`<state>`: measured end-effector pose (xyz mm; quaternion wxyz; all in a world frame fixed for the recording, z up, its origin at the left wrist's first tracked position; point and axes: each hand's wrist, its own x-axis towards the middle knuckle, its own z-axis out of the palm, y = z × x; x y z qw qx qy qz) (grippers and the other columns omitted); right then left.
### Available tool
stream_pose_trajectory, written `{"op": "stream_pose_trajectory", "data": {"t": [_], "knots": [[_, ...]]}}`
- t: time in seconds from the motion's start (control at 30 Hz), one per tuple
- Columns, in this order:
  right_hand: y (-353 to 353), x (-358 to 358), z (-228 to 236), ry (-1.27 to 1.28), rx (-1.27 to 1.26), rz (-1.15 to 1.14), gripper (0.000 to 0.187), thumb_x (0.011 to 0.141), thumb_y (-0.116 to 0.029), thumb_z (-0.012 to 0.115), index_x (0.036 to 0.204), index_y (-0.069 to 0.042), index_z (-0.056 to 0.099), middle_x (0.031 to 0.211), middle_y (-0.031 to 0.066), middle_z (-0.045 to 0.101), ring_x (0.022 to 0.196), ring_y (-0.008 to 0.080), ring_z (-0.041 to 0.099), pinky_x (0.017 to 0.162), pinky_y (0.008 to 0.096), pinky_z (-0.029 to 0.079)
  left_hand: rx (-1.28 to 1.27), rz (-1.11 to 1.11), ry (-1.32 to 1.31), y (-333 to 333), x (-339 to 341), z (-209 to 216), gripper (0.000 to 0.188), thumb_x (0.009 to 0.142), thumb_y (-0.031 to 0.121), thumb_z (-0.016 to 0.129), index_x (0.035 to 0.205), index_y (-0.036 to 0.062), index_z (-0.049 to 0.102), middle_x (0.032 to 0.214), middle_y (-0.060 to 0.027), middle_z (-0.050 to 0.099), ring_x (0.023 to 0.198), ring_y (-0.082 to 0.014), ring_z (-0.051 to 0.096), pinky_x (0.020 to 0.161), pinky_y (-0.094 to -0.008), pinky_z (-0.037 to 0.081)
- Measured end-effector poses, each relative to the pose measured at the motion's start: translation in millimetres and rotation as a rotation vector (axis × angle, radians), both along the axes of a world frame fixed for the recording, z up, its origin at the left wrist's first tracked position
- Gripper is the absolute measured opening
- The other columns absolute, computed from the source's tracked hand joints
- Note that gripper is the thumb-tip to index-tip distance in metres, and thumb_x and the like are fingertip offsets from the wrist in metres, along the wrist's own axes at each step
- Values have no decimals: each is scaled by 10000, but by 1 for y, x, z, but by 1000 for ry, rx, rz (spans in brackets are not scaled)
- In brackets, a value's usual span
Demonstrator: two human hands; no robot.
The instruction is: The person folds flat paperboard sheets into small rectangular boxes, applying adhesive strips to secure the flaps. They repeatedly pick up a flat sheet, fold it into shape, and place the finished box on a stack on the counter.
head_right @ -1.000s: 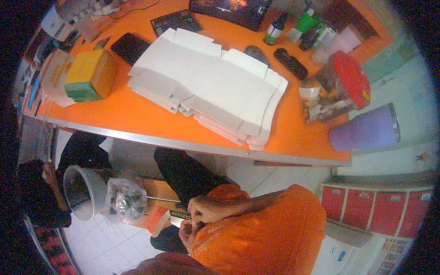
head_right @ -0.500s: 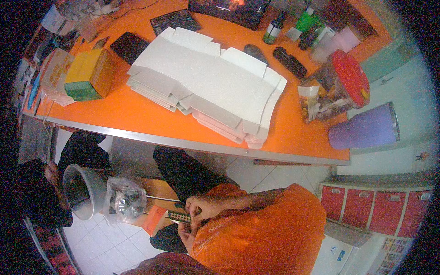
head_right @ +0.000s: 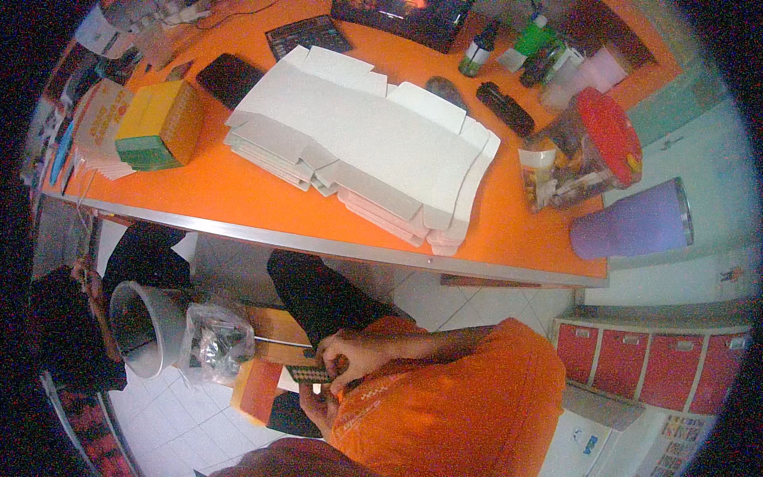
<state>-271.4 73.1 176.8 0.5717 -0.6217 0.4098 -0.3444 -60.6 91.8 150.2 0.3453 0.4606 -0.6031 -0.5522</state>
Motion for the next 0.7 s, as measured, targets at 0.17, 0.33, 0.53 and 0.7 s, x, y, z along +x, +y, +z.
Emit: {"op": "stream_pose_trajectory", "data": {"t": [0.17,0.33,0.53,0.7], "knots": [[7,9,7,65,-150,-79,175,821,-149,747,844,18,702,1140,215,622,979,347,657,835,395,533,-160,18,-130,-5,0,3,327,898,46,555,1200,-79,560,1096,-230,659,897,-274,680,557,-290,551],[10,14,1,81,-214,-121,161,842,-144,726,862,14,706,1164,220,614,983,338,661,809,367,546,-232,41,-220,-9,-4,5,315,898,41,560,1193,-70,566,1078,-216,667,909,-277,675,682,-357,557],[-2,7,19,22,-171,-143,181,810,-169,764,819,-2,691,1110,182,646,903,299,681,752,358,548,113,289,44,3,-9,6,227,936,77,597,1134,-33,596,1075,-140,672,970,-219,642,841,-377,522],[-6,11,17,83,-195,-230,213,782,-192,791,814,-17,675,1066,125,664,846,252,689,707,343,549,543,285,568,5,3,16,236,989,193,585,1098,-15,603,1068,-131,667,971,-198,632,885,-339,500]]}}
